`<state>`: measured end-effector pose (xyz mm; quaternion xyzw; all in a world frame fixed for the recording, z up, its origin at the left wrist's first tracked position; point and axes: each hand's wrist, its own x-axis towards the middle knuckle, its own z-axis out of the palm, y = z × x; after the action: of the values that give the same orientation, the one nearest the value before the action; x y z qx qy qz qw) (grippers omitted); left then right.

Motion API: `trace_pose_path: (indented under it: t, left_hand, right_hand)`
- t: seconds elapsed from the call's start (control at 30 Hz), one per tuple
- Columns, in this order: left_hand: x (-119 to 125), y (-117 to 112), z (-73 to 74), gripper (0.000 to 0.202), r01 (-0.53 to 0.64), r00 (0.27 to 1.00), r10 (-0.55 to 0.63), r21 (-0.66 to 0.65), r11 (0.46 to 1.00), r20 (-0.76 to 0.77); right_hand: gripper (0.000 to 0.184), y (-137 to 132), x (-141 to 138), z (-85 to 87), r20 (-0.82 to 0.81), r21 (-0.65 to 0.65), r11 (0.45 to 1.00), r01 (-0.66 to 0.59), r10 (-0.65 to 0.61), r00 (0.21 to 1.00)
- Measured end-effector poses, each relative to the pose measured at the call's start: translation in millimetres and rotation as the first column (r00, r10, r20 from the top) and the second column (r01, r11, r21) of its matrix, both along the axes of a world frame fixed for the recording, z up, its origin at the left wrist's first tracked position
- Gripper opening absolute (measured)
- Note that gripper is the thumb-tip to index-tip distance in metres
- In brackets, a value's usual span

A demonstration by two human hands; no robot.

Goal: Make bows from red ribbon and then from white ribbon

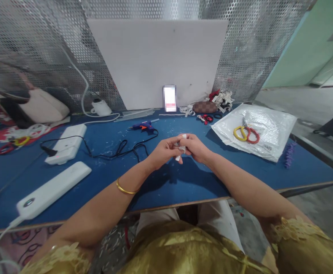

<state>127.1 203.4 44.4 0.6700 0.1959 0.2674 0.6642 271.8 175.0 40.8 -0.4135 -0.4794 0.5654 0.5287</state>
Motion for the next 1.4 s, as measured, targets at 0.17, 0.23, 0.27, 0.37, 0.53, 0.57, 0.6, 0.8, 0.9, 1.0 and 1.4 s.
trace_pose_path:
  t: [0.17, 0.23, 0.27, 0.37, 0.53, 0.57, 0.6, 0.8, 0.9, 1.0, 1.4]
  left_hand:
    - [0.7, 1.9, -4.2, 0.065, 0.004, 1.0, -0.004, -0.028, 1.0, 0.0]
    - [0.3, 2.6, -3.9, 0.066, -0.002, 1.0, 0.002, -0.04, 0.999, -0.007]
    - [-0.1, 3.1, -3.2, 0.066, -0.007, 1.0, 0.006, -0.045, 0.999, -0.01]
    - [-1.8, 4.4, 0.2, 0.065, -0.005, 1.0, 0.004, -0.047, 0.999, -0.018]
    - [-3.1, 4.3, 3.4, 0.063, 0.004, 1.0, -0.004, -0.013, 1.0, -0.023]
    - [-2.9, 4.2, 3.0, 0.063, 0.006, 1.0, -0.006, 0.0, 1.0, -0.028]
    - [-2.6, 4.1, 2.4, 0.062, 0.009, 0.999, -0.009, 0.011, 1.0, -0.034]
    - [-2.2, 6.2, 0.5, 0.062, -0.001, 1.0, 0.0, -0.059, 0.998, -0.007]
    - [-3.2, 5.9, 4.4, 0.064, -0.006, 0.999, 0.011, -0.138, 0.99, 0.032]
    - [-4.2, 4.9, 9.1, 0.064, -0.012, 0.997, 0.027, -0.194, 0.981, 0.072]
    - [-9.2, 10.6, 11.9, 0.065, -0.021, 0.985, 0.062, -0.253, 0.967, 0.158]
  right_hand:
    - [0.007, -0.3, -4.6, -1.8, -0.064, -0.066, 0.998, -0.005, 0.0, 0.998]
    - [0.007, -1.1, -5.2, -0.7, -0.085, -0.086, 0.996, 0.008, -0.015, 0.996]
    - [0.008, -1.6, -5.0, 0.0, -0.091, -0.076, 0.997, 0.005, -0.012, 0.996]
    - [0.009, -2.8, -2.4, 2.3, -0.095, -0.027, 0.998, -0.065, 0.062, 0.994]
    - [0.003, -1.9, -1.0, -0.1, -0.023, 0.024, 0.997, -0.069, 0.07, 0.997]
    - [0.004, -1.6, -2.2, -1.4, -0.022, 0.024, 0.999, -0.022, 0.023, 0.999]
    - [0.005, -1.4, -3.7, -2.7, -0.027, 0.018, 0.999, 0.031, -0.031, 0.999]
    - [0.005, -2.9, -6.8, -3.0, -0.044, 0.02, 0.997, 0.077, -0.076, 0.996]
    - [0.012, -2.9, -3.4, -0.3, -0.054, 0.052, 0.998, 0.026, -0.023, 0.998]
    - [0.021, -2.7, -0.1, 2.2, -0.072, 0.053, 0.999, -0.003, 0.007, 0.997]
    - [0.009, -3.3, 5.9, 14.3, -0.083, 0.115, 0.988, -0.099, 0.109, 0.991]
